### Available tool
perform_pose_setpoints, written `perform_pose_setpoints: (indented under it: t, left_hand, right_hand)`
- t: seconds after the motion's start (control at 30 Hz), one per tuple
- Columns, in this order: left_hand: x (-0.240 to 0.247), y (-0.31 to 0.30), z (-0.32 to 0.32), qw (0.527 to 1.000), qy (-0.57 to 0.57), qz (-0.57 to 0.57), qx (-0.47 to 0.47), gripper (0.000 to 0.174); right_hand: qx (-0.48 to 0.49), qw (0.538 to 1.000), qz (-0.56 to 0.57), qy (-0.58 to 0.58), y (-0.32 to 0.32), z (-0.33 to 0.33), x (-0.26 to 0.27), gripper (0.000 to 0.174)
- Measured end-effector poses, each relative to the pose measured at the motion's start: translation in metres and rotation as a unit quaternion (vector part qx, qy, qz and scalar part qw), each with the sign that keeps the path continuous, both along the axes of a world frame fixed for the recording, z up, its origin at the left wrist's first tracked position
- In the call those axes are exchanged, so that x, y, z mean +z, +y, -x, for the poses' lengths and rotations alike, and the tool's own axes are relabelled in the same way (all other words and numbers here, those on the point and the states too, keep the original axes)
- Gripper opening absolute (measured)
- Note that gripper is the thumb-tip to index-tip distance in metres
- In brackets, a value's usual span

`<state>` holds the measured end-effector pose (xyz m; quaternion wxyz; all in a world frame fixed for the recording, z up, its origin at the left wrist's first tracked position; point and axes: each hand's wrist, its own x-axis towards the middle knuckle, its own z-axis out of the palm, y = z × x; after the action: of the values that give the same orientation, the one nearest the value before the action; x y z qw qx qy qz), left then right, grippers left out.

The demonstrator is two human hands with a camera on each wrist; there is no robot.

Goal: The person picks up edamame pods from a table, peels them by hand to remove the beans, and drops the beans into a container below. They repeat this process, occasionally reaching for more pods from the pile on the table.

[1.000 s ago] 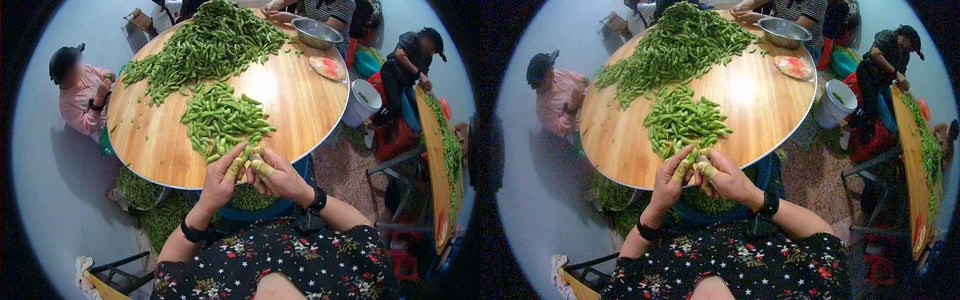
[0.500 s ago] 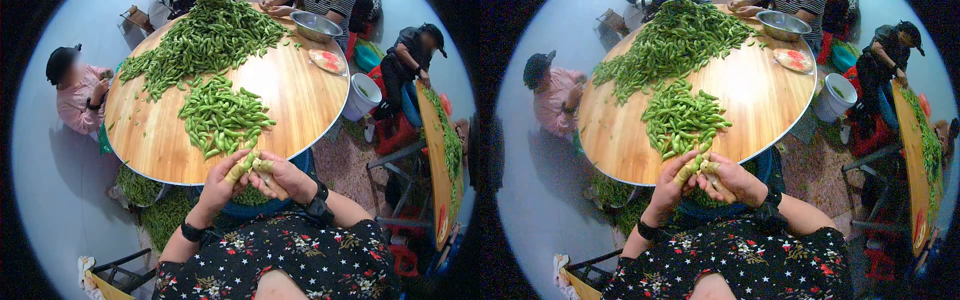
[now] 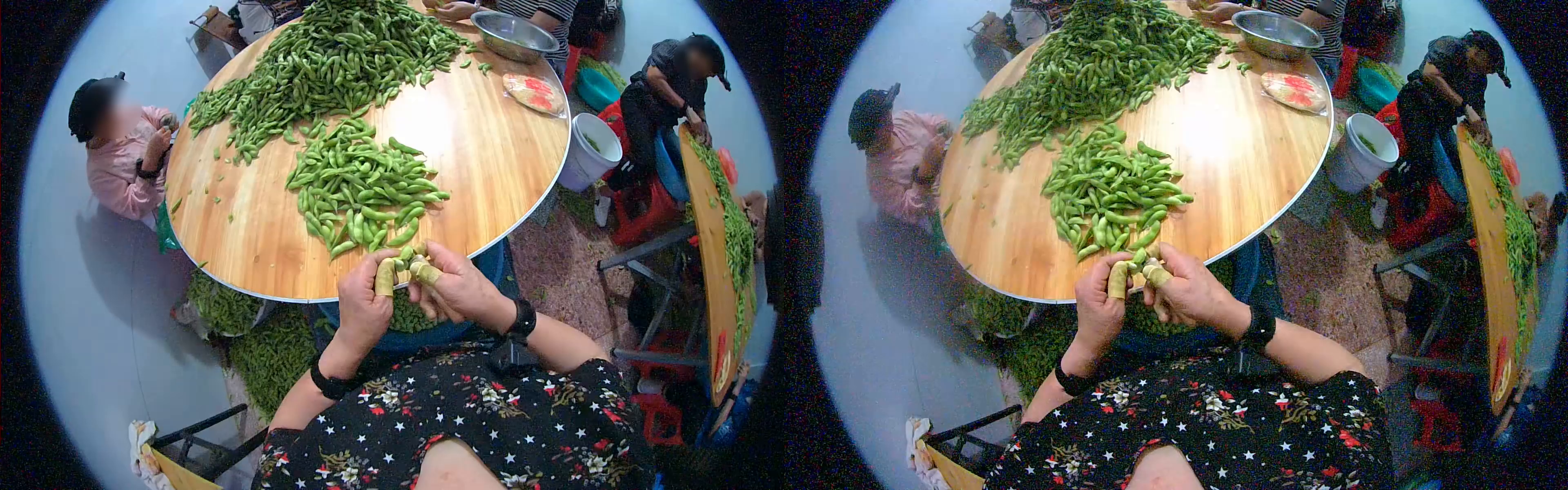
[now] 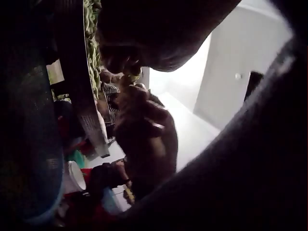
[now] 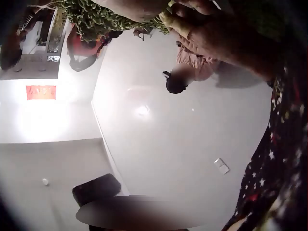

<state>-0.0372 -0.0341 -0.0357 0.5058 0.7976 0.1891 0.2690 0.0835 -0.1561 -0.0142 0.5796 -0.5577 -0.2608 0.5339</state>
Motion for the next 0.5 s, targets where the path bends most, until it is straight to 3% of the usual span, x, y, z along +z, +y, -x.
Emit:
perform_pose_setpoints:
  t: [0.03,0.07,0.1,0.13,0.2,0.23,0.27,0.3,0.5]
  left_hand:
    - [-0.001,0.001,0.0,1.0,0.0,0.0,0.0,0.019]
    - [-0.002,0.003,-0.001,0.997,-0.005,-0.071,-0.011,0.022]
    - [-0.002,0.005,-0.003,0.99,-0.01,-0.142,-0.022,0.024]
    - [-0.003,0.004,-0.002,0.989,-0.011,-0.143,-0.024,0.024]
    - [0.0,-0.001,-0.003,0.967,-0.037,-0.245,-0.051,0.029]
    - [0.003,-0.002,-0.005,0.966,-0.048,-0.246,-0.059,0.029]
    - [0.007,-0.004,-0.003,0.97,-0.031,-0.228,-0.078,0.03]
    - [0.011,-0.004,-0.002,0.973,-0.014,-0.211,-0.097,0.031]
    - [0.015,-0.01,-0.003,0.97,-0.018,-0.227,-0.083,0.027]
  right_hand:
    - [0.009,0.998,0.037,-0.041,-0.001,-0.003,0.002,0.022]
    - [0.008,0.998,0.036,-0.041,-0.001,-0.005,0.0,0.022]
    - [-0.049,0.973,-0.003,-0.225,-0.001,-0.006,-0.004,0.025]
    - [-0.105,0.909,-0.041,-0.401,-0.002,-0.007,-0.007,0.029]
    - [-0.114,0.896,-0.078,-0.423,0.0,-0.01,-0.005,0.032]
    - [-0.119,0.88,-0.114,-0.445,0.001,-0.012,-0.002,0.036]
    - [-0.089,0.895,-0.093,-0.426,0.0,-0.013,0.002,0.026]
    - [-0.077,0.87,-0.122,-0.472,0.002,-0.016,-0.002,0.026]
    - [-0.062,0.838,-0.165,-0.516,0.002,-0.012,-0.013,0.024]
